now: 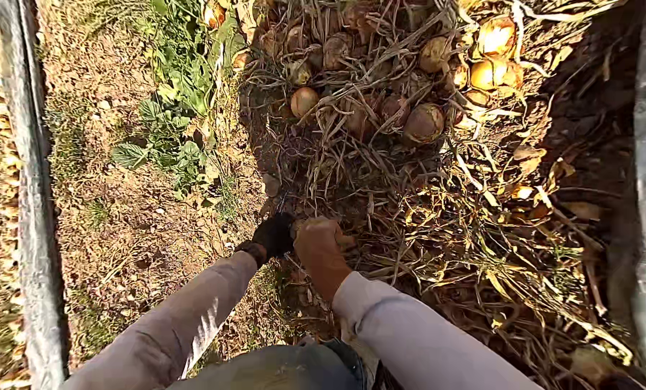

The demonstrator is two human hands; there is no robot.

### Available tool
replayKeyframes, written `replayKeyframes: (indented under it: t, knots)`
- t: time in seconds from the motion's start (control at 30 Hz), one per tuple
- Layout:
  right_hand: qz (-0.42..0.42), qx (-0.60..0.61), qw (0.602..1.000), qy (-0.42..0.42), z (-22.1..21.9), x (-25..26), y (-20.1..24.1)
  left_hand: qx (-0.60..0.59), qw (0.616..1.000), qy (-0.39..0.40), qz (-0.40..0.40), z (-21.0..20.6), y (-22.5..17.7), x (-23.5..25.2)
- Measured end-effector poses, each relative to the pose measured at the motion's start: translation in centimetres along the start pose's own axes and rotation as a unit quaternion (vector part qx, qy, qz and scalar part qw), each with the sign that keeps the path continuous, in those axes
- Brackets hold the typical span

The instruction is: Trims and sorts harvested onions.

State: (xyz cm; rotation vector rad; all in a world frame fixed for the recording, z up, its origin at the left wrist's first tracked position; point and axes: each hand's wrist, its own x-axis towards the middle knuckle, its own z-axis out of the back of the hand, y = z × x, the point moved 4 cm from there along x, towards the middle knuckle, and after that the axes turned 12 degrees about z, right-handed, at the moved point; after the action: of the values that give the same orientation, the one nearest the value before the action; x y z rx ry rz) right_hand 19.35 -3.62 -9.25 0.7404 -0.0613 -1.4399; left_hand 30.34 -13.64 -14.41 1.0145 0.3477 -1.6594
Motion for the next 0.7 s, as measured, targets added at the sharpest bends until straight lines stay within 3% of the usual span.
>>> replayKeyframes:
  t: [0.07, 0.17, 0.3, 0.37, 0.43, 0.5, 0.6, 0.67, 0.7]
  knots:
    - [-0.053, 0.044, 0.998, -0.008, -2.3, -2.3, 2.2, 0.047, 0.999, 0.002, -0.003, 0.3, -0.6, -0.1]
    - [-0.063, 0.134, 0.986, 0.078, -3.8, -5.2, 0.5, 0.135, 0.991, 0.011, -0.012, -1.1, -1.6, -2.4]
    - [-0.061, 0.13, 0.98, 0.136, -0.6, -7.5, -1.4, 0.112, 0.992, -0.014, -0.052, -1.6, -2.4, -1.5]
    - [-0.066, 0.075, 0.993, 0.067, 4.0, -11.6, -3.1, 0.062, 0.996, -0.045, -0.035, -0.3, -1.0, -0.9]
    - [-0.081, 0.02, 0.992, -0.091, 6.7, -17.7, -7.0, -0.012, 0.997, -0.066, -0.042, 1.7, -0.1, -1.5]
    - [-0.133, 0.088, 0.966, -0.205, 6.8, -22.9, -11.6, -0.171, 0.98, -0.062, -0.086, 4.7, -1.6, -4.1]
    - [-0.215, 0.304, 0.881, -0.292, 4.4, -25.3, -15.4, -0.41, 0.883, 0.089, -0.213, 7.7, -7.6, -9.5]
    - [-0.208, 0.437, 0.815, -0.318, 3.1, -23.8, -14.8, -0.437, 0.834, 0.187, -0.281, 8.1, -12.0, -13.7]
    - [-0.185, 0.474, 0.797, -0.325, 3.0, -22.9, -14.0, -0.419, 0.828, 0.228, -0.296, 8.3, -13.6, -15.8]
